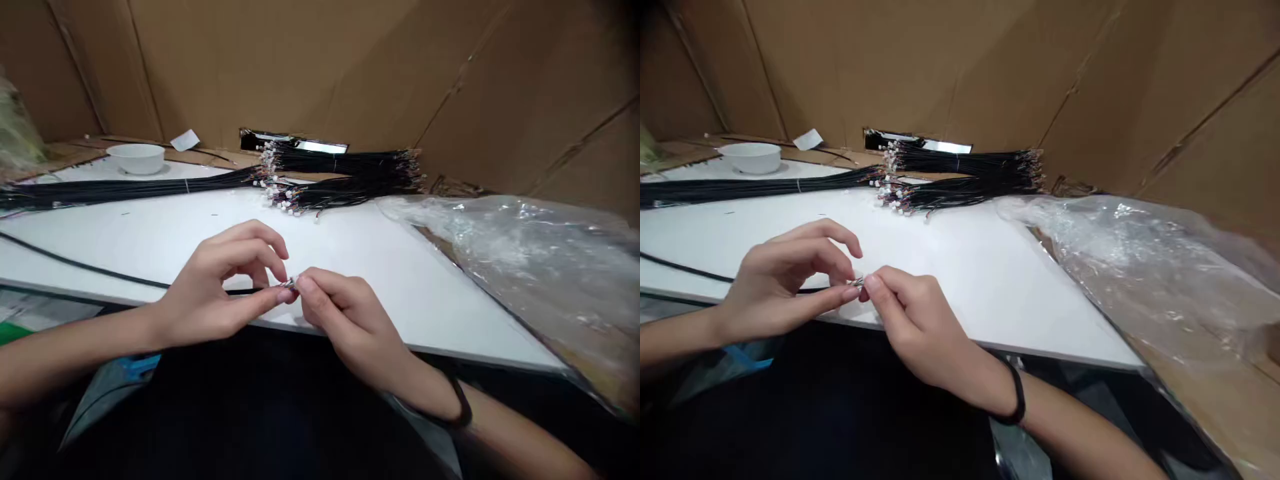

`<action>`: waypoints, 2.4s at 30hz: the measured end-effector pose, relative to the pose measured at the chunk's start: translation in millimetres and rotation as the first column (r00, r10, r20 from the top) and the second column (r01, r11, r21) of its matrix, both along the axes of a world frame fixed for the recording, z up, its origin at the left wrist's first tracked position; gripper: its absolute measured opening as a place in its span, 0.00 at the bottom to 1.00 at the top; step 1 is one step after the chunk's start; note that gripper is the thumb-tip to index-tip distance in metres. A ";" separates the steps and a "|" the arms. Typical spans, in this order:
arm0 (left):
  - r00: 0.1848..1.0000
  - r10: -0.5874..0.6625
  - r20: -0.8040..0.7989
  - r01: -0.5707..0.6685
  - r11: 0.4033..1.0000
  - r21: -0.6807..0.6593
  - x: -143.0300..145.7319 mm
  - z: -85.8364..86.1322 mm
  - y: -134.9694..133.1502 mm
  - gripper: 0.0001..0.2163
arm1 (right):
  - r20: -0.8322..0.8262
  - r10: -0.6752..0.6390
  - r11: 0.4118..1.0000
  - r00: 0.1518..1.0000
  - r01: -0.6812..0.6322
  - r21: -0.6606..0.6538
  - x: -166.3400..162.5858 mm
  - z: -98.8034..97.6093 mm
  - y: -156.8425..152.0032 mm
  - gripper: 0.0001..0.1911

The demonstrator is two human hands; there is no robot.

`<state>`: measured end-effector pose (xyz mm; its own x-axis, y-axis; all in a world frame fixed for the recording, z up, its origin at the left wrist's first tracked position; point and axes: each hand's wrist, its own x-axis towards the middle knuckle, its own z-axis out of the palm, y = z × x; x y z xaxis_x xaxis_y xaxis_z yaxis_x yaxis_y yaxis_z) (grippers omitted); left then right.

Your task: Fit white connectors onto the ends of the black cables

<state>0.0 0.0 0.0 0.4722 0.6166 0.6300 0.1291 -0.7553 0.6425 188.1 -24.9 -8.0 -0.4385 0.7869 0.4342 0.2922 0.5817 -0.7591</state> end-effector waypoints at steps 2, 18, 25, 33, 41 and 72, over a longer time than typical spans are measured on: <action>1.000 -0.006 -0.003 0.006 1.000 -0.006 -0.8 0.3 -0.5 0.03 | 0.044 -0.012 0.998 0.999 0.009 0.069 0.2 0.7 -3.0 0.15; 0.999 -0.035 -0.035 0.037 0.997 0.072 -1.5 2.1 -0.1 0.03 | 0.235 -0.364 0.782 0.901 0.159 0.603 -5.3 -11.7 -4.3 0.12; 0.999 -0.038 -0.020 0.040 0.993 0.109 -0.6 3.5 0.7 0.03 | 0.245 -0.368 0.779 0.897 0.154 0.608 -5.2 -12.7 -3.1 0.13; 0.997 -0.019 -0.069 0.032 0.980 0.195 -1.7 4.2 0.1 0.03 | 0.229 -0.379 0.762 0.896 0.162 0.627 -6.5 -13.5 -3.4 0.14; 0.995 -0.050 -0.088 0.068 0.973 0.221 -2.3 5.4 -0.5 0.03 | 0.198 -0.338 0.790 0.920 0.163 0.591 -5.7 -12.6 -3.1 0.12; 0.987 -0.160 -0.029 0.162 0.984 0.078 -2.9 2.7 -1.3 0.04 | 0.149 -0.158 0.942 0.976 0.104 0.318 -2.4 -4.2 -5.6 0.10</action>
<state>-2.9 -1.3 2.7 0.5757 0.4793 0.6624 0.0152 -0.8163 0.5775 185.8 -30.5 -12.2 -0.4287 0.6826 0.5918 0.4907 0.7260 -0.4819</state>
